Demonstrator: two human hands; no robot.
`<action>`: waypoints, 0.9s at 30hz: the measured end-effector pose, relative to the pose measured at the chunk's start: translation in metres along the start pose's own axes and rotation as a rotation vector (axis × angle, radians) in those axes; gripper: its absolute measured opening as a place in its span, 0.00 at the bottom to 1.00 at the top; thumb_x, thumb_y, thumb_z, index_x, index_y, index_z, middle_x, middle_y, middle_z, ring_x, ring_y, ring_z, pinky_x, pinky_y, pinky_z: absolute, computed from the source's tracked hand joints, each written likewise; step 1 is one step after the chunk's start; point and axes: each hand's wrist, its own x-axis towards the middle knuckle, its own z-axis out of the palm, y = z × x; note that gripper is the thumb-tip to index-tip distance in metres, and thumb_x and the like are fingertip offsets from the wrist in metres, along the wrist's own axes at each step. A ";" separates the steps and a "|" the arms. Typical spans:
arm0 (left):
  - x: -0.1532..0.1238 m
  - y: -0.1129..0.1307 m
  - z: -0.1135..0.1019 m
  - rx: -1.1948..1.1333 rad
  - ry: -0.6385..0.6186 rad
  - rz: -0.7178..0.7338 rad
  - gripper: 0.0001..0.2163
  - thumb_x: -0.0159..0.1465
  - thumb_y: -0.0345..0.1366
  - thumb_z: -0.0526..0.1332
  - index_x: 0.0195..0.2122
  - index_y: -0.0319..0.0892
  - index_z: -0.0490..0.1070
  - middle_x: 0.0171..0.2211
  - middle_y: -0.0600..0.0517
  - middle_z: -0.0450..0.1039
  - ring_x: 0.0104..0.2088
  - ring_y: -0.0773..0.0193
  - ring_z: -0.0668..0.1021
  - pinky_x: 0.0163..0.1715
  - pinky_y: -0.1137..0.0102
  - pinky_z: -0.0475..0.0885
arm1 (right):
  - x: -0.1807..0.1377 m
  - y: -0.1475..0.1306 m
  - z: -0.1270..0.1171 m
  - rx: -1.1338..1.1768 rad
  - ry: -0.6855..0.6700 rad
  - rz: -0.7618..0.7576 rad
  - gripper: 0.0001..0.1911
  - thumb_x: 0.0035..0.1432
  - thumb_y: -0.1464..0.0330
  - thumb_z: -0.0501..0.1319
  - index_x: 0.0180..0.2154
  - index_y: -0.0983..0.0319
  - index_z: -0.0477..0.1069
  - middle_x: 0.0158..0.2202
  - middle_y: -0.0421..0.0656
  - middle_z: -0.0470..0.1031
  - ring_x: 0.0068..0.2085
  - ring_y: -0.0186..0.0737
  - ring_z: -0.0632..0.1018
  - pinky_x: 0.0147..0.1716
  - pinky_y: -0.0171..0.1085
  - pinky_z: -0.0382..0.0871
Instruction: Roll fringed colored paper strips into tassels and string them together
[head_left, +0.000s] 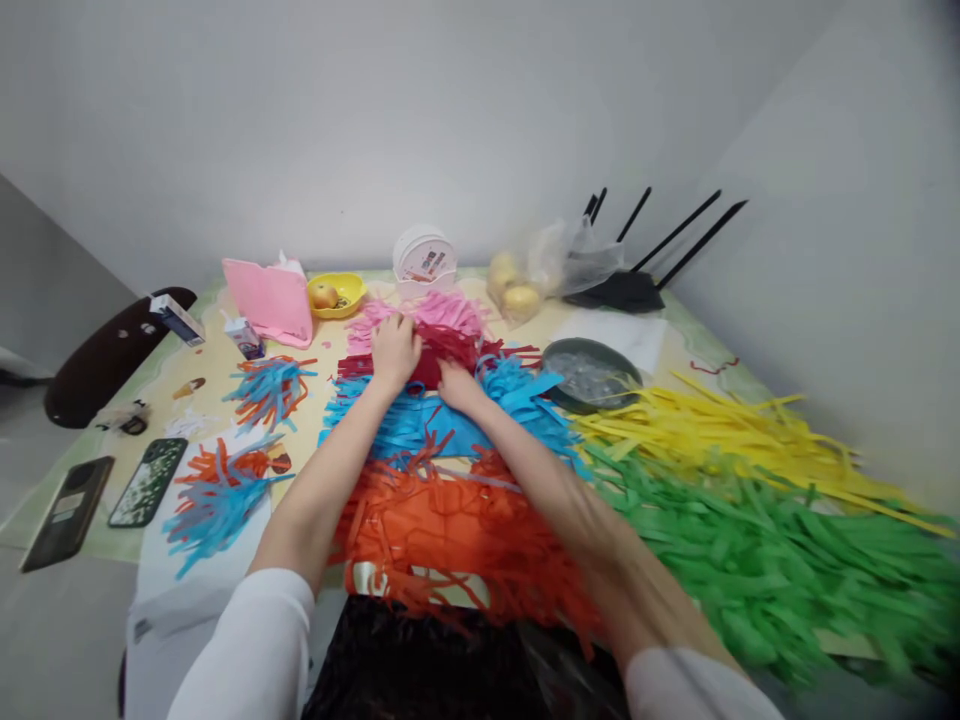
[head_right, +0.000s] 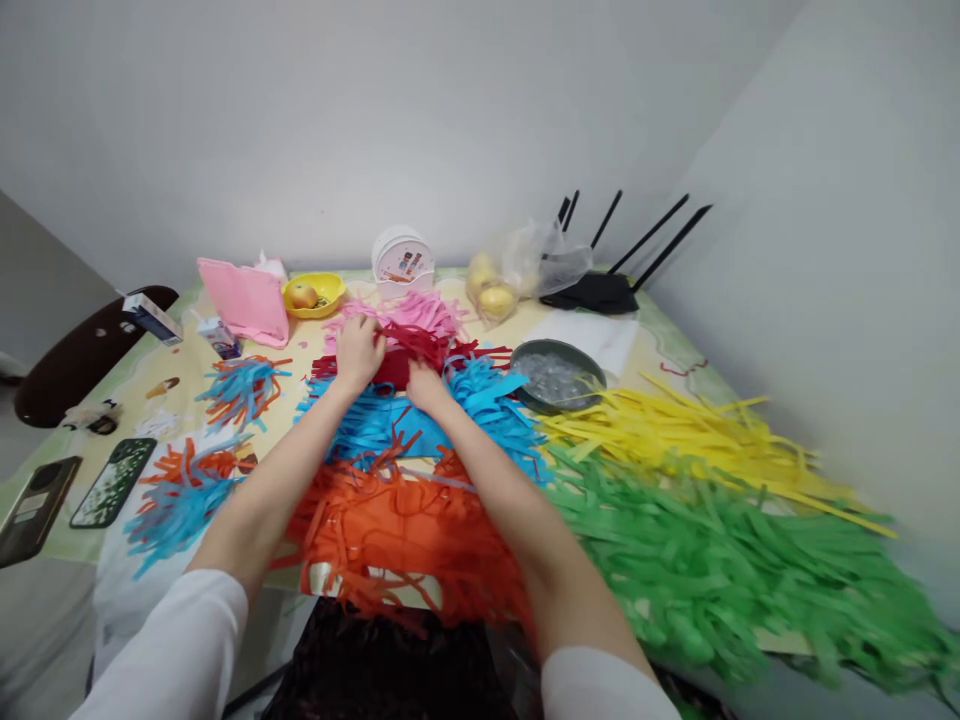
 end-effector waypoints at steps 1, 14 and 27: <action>0.002 -0.008 -0.007 -0.077 0.065 -0.037 0.06 0.65 0.31 0.56 0.41 0.41 0.70 0.48 0.43 0.72 0.53 0.52 0.71 0.54 0.59 0.63 | 0.007 0.004 -0.001 0.025 0.000 0.039 0.20 0.65 0.62 0.61 0.56 0.63 0.68 0.56 0.49 0.71 0.51 0.46 0.76 0.49 0.50 0.74; 0.031 -0.146 -0.185 -0.560 0.893 -0.445 0.08 0.67 0.33 0.53 0.31 0.38 0.63 0.30 0.57 0.67 0.43 0.68 0.74 0.45 0.67 0.66 | 0.006 0.015 -0.031 0.340 0.036 0.208 0.19 0.65 0.62 0.61 0.55 0.63 0.68 0.54 0.48 0.72 0.49 0.44 0.77 0.47 0.48 0.75; -0.196 -0.006 -0.160 -0.173 0.225 0.000 0.03 0.60 0.30 0.58 0.33 0.45 0.67 0.36 0.49 0.74 0.40 0.57 0.74 0.43 0.61 0.69 | -0.168 -0.091 -0.078 0.414 0.517 -0.390 0.26 0.61 0.64 0.61 0.60 0.58 0.65 0.63 0.50 0.67 0.66 0.50 0.64 0.64 0.53 0.59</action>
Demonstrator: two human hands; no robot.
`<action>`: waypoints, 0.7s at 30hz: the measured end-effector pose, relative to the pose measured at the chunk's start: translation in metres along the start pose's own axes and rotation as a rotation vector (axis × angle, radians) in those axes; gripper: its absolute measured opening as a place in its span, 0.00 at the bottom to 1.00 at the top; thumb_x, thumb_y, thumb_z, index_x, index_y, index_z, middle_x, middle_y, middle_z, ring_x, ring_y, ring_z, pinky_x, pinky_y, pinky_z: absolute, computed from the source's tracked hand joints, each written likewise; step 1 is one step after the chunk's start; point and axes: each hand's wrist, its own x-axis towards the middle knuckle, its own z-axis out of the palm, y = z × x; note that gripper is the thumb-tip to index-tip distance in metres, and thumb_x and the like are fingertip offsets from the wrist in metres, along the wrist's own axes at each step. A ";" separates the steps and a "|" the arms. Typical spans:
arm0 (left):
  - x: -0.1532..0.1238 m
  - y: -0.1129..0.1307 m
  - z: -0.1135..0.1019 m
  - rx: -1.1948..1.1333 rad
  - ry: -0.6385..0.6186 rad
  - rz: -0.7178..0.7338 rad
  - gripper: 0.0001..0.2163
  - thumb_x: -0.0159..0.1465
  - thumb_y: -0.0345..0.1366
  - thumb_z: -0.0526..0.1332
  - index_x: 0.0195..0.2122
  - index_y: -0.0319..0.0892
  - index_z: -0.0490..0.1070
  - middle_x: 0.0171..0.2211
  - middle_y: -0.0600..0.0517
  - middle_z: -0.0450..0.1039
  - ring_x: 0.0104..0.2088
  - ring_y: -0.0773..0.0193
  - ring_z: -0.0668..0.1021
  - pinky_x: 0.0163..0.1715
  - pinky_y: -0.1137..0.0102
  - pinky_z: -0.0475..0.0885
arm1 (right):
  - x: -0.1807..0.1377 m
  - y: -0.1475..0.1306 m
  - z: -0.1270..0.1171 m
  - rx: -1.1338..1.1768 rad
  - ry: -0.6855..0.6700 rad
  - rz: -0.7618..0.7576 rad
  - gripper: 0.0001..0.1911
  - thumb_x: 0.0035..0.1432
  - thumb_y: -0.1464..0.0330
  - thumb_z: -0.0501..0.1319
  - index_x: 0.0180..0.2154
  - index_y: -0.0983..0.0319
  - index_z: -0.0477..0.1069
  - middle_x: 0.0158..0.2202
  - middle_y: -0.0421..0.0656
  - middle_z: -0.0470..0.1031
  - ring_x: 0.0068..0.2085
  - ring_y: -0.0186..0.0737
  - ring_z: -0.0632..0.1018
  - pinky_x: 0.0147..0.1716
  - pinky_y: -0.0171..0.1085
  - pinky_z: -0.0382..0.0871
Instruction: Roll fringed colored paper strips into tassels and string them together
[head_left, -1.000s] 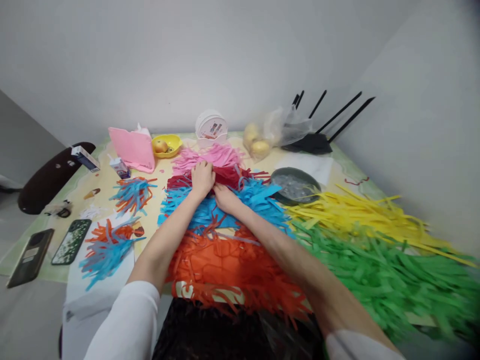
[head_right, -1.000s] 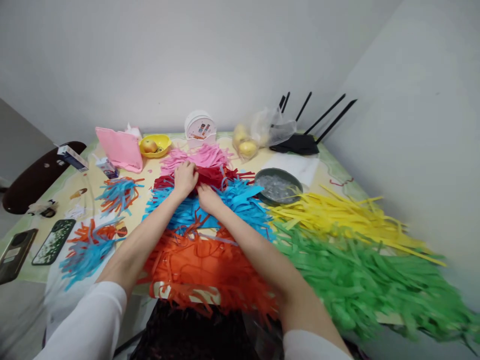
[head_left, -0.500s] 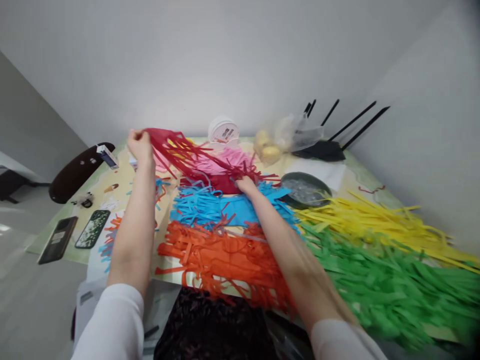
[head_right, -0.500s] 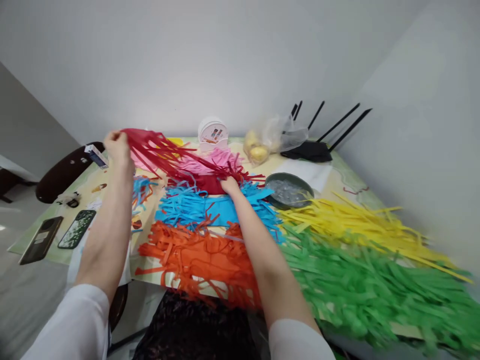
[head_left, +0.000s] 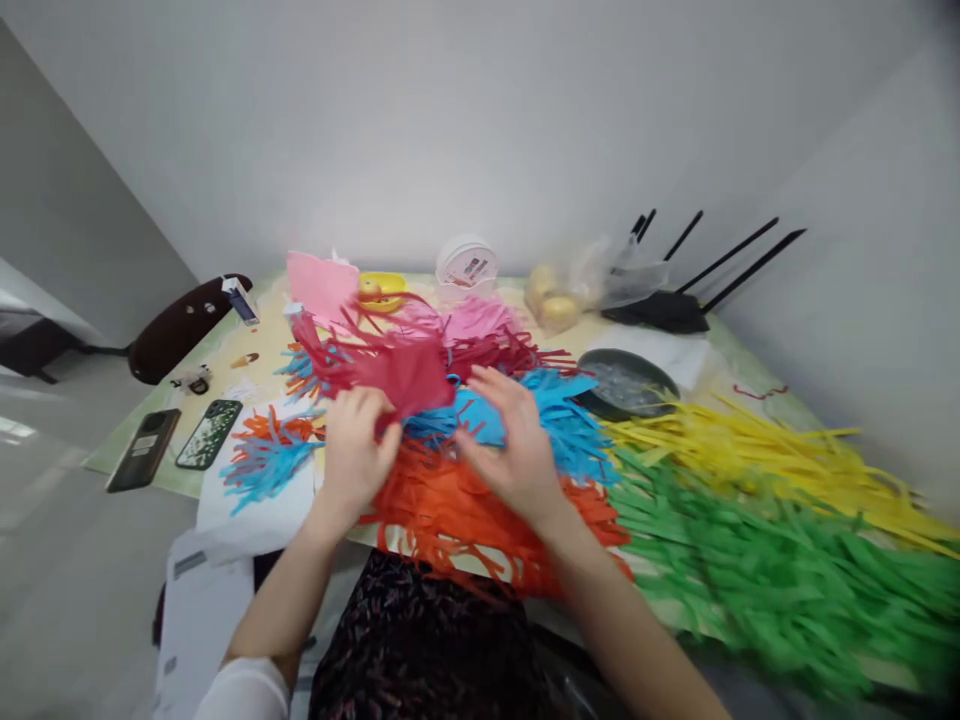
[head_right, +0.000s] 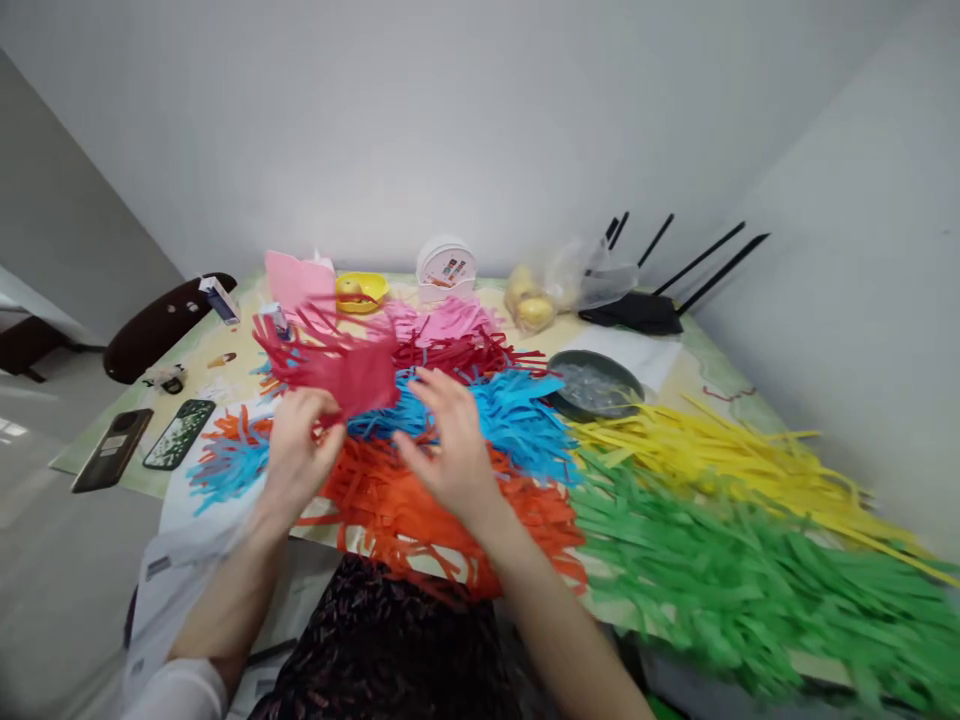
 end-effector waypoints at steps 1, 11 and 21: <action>-0.012 0.006 0.006 0.017 -0.086 0.008 0.03 0.60 0.30 0.58 0.33 0.45 0.67 0.36 0.49 0.75 0.41 0.55 0.74 0.43 0.60 0.69 | -0.013 -0.013 0.002 -0.022 -0.002 -0.095 0.28 0.60 0.66 0.62 0.61 0.57 0.63 0.65 0.50 0.65 0.68 0.50 0.60 0.65 0.54 0.58; -0.046 -0.015 0.022 -0.427 -0.519 0.015 0.16 0.55 0.24 0.55 0.44 0.43 0.71 0.47 0.47 0.78 0.50 0.57 0.77 0.57 0.60 0.68 | -0.055 0.004 -0.004 0.127 -0.293 0.116 0.18 0.50 0.79 0.54 0.41 0.59 0.74 0.40 0.44 0.81 0.44 0.45 0.80 0.55 0.50 0.68; -0.037 -0.009 0.026 -1.098 -0.635 -0.587 0.16 0.53 0.30 0.57 0.41 0.41 0.76 0.30 0.53 0.78 0.22 0.65 0.78 0.22 0.71 0.75 | -0.050 0.002 -0.018 0.490 -0.238 0.442 0.19 0.47 0.76 0.54 0.40 0.59 0.76 0.40 0.42 0.82 0.41 0.40 0.81 0.41 0.36 0.74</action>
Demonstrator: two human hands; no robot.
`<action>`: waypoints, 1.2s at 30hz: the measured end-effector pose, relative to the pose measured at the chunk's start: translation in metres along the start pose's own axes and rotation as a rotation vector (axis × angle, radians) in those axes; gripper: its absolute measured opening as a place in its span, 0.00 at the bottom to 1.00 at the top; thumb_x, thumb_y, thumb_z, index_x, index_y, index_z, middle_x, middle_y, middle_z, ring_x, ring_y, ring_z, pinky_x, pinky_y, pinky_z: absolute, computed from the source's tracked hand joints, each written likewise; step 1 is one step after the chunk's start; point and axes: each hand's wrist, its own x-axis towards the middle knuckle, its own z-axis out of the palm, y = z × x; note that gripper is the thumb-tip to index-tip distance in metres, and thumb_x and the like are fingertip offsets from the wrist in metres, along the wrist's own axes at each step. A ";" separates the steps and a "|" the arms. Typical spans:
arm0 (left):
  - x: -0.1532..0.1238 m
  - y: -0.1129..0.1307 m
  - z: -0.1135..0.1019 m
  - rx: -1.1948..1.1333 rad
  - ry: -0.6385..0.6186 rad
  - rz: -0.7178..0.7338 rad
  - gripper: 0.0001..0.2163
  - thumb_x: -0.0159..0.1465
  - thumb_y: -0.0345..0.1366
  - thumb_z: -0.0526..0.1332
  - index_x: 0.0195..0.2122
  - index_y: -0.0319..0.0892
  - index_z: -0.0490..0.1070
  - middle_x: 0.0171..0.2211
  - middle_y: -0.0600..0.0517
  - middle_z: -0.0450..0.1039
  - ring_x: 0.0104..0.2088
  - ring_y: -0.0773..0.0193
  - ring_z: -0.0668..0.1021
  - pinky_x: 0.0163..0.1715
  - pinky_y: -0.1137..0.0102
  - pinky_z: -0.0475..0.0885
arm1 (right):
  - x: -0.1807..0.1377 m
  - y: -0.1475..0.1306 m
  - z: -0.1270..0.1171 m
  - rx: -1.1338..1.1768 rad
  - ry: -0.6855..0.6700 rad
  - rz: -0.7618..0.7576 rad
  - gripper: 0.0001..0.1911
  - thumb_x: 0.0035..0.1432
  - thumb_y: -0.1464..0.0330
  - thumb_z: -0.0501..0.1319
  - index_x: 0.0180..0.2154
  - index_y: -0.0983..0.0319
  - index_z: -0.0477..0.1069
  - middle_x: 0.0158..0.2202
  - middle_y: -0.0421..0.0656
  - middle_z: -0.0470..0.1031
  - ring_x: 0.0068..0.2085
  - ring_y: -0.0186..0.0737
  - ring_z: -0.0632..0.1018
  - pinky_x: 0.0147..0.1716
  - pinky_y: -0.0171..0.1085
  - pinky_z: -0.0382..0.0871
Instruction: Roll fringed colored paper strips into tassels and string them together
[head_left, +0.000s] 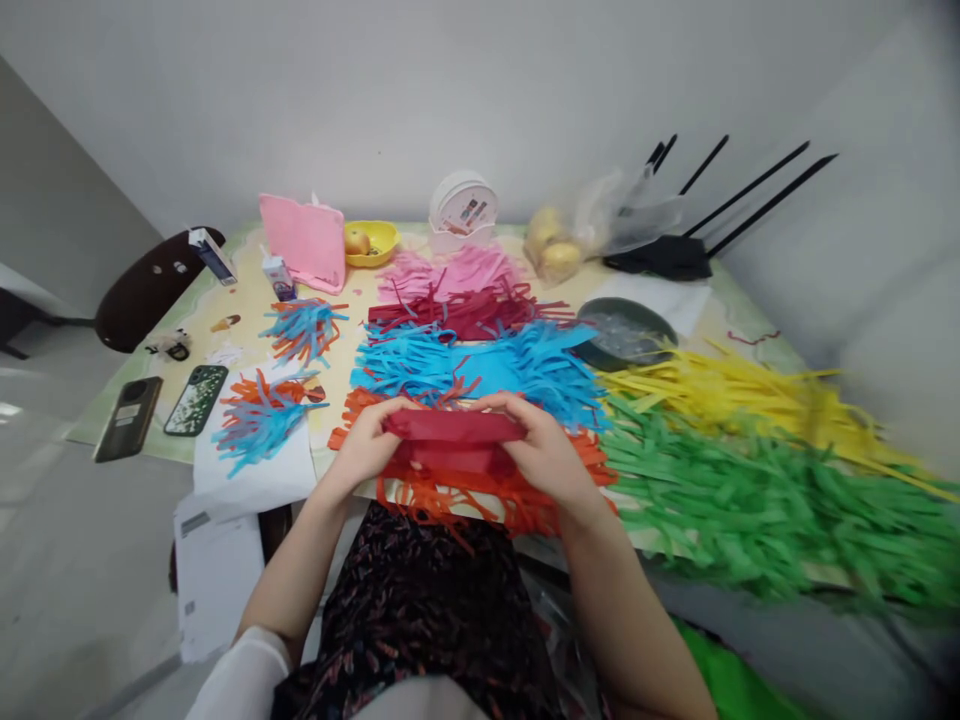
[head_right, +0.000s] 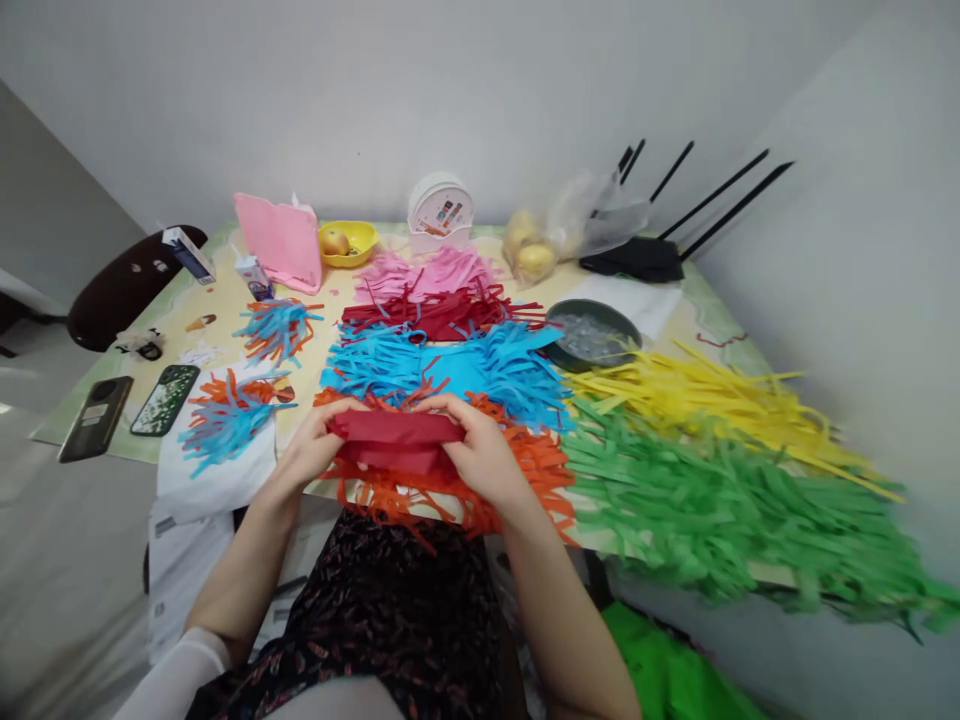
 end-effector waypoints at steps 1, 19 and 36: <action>0.000 0.000 0.000 -0.064 0.004 -0.020 0.19 0.52 0.29 0.57 0.45 0.42 0.76 0.33 0.52 0.79 0.21 0.66 0.78 0.20 0.72 0.75 | 0.000 0.001 0.000 0.022 -0.005 -0.001 0.22 0.46 0.77 0.54 0.41 0.59 0.77 0.43 0.42 0.82 0.44 0.41 0.81 0.44 0.37 0.74; -0.007 0.019 -0.035 -0.040 -0.476 0.117 0.09 0.57 0.33 0.66 0.38 0.39 0.77 0.34 0.46 0.79 0.35 0.60 0.81 0.38 0.70 0.75 | -0.008 -0.013 -0.015 -0.214 -0.052 -0.402 0.26 0.50 0.81 0.51 0.35 0.53 0.84 0.42 0.41 0.80 0.44 0.37 0.80 0.48 0.39 0.74; 0.007 0.038 -0.015 0.664 -0.332 0.147 0.11 0.63 0.39 0.61 0.27 0.37 0.73 0.22 0.57 0.65 0.23 0.71 0.65 0.24 0.76 0.59 | 0.012 -0.027 -0.034 -0.326 -0.349 -0.145 0.25 0.59 0.61 0.65 0.57 0.58 0.71 0.53 0.47 0.78 0.51 0.47 0.79 0.51 0.43 0.73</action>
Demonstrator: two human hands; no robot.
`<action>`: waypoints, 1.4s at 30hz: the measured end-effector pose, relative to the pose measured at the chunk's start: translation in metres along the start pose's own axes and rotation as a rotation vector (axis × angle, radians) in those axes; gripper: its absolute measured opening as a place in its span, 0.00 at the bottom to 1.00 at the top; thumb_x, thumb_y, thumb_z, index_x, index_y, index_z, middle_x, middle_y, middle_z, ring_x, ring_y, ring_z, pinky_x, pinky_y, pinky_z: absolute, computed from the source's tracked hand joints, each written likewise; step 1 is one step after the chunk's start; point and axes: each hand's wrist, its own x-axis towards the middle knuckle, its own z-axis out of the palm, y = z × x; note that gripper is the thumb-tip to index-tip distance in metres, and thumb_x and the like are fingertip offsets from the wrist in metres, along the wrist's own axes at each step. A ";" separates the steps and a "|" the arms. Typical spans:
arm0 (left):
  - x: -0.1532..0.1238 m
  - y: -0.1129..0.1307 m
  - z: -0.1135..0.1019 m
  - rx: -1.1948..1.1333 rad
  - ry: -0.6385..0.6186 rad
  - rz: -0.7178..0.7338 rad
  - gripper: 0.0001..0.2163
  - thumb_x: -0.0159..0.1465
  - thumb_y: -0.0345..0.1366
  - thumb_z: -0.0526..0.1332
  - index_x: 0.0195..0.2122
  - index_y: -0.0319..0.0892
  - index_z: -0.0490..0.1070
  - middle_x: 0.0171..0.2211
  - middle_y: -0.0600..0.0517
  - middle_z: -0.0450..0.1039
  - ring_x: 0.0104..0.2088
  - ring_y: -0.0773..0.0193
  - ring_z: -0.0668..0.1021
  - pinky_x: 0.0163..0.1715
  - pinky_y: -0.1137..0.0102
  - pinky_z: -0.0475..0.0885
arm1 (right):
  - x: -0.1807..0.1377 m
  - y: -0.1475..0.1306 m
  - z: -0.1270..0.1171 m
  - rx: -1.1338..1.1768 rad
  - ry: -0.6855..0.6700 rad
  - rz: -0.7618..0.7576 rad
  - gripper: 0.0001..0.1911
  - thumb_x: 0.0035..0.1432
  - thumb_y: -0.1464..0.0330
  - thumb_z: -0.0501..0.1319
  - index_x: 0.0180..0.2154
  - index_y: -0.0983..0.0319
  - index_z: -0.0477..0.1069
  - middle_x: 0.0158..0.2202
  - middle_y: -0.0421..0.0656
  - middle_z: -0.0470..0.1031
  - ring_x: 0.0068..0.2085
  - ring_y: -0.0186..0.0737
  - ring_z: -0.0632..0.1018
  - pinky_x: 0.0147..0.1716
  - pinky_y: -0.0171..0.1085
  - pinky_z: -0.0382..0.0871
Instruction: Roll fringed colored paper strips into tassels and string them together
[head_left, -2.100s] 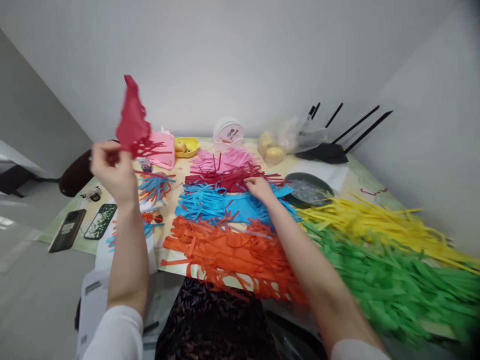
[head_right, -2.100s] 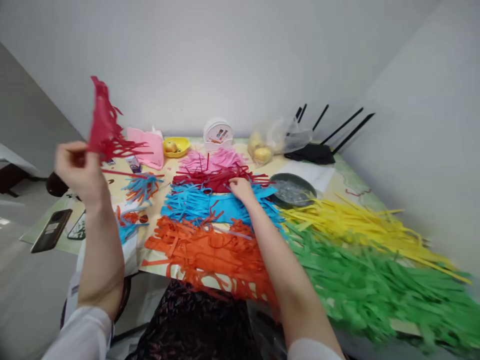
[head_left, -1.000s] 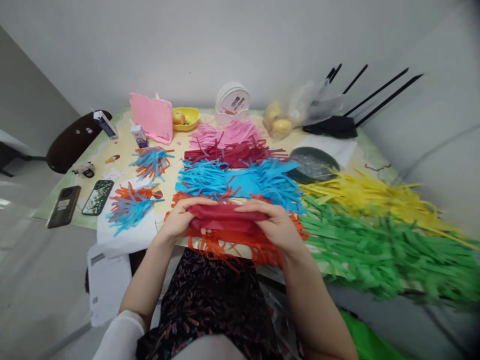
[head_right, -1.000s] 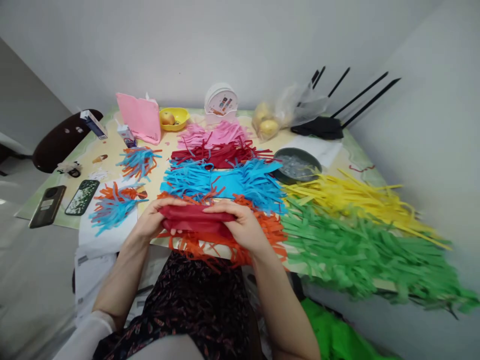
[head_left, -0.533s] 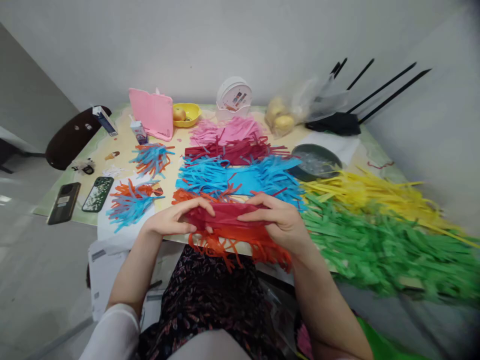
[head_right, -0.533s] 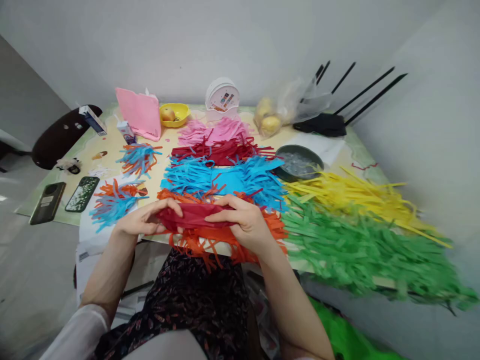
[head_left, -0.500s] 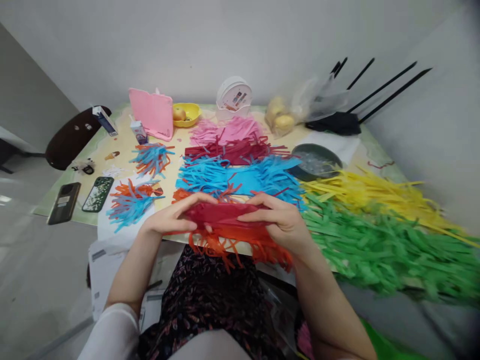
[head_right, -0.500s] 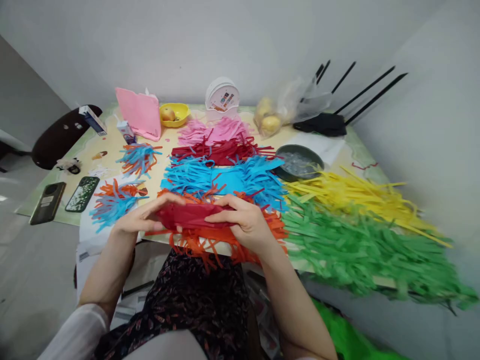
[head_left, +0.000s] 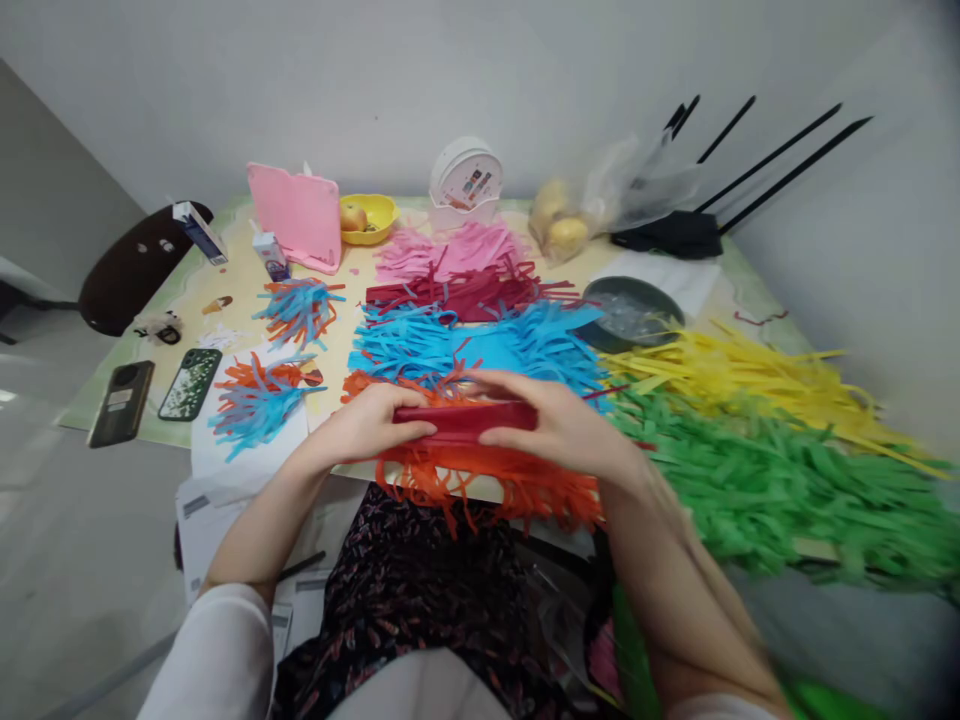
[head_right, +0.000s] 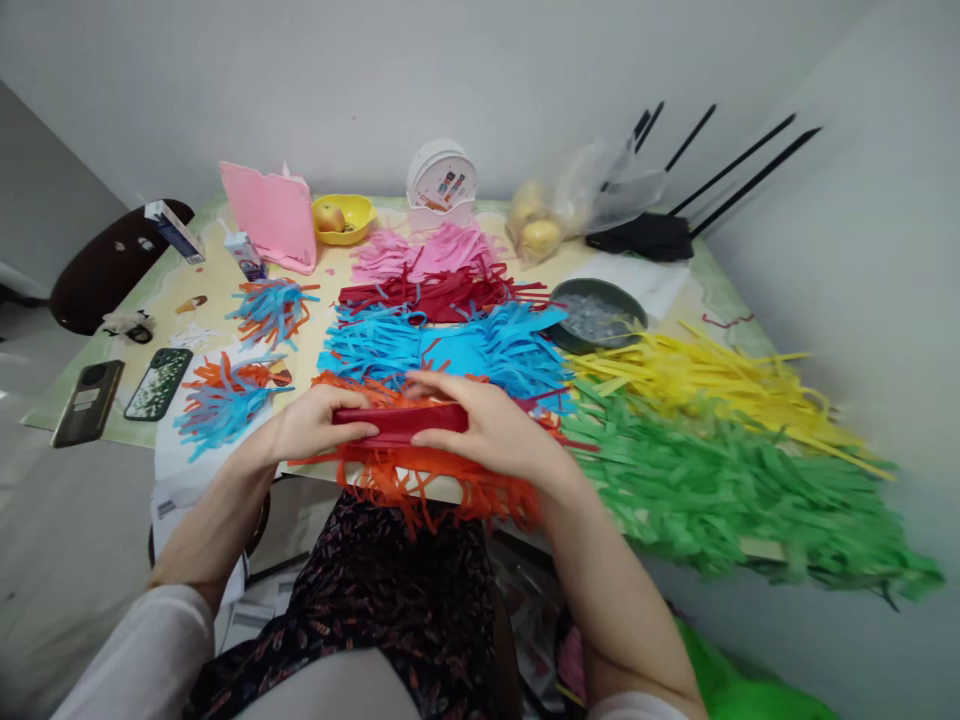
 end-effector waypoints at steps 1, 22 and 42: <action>0.000 0.000 0.001 -0.008 0.018 -0.004 0.11 0.63 0.39 0.61 0.27 0.37 0.73 0.22 0.57 0.66 0.23 0.71 0.65 0.24 0.76 0.59 | 0.002 0.002 0.007 0.006 0.003 0.035 0.16 0.60 0.62 0.64 0.49 0.59 0.76 0.45 0.45 0.81 0.46 0.46 0.81 0.46 0.41 0.74; -0.009 -0.031 0.024 -0.769 0.290 0.163 0.07 0.61 0.28 0.62 0.32 0.39 0.81 0.26 0.51 0.74 0.27 0.68 0.76 0.31 0.73 0.70 | -0.001 0.010 0.044 0.589 0.368 0.062 0.11 0.53 0.77 0.57 0.26 0.59 0.76 0.21 0.37 0.70 0.25 0.33 0.72 0.29 0.34 0.66; -0.009 -0.007 0.026 -0.409 0.371 0.009 0.07 0.64 0.39 0.62 0.35 0.41 0.67 0.30 0.51 0.77 0.31 0.65 0.79 0.34 0.71 0.73 | -0.007 -0.006 0.042 0.233 0.427 0.249 0.04 0.57 0.66 0.64 0.32 0.59 0.72 0.30 0.41 0.79 0.32 0.39 0.80 0.33 0.36 0.74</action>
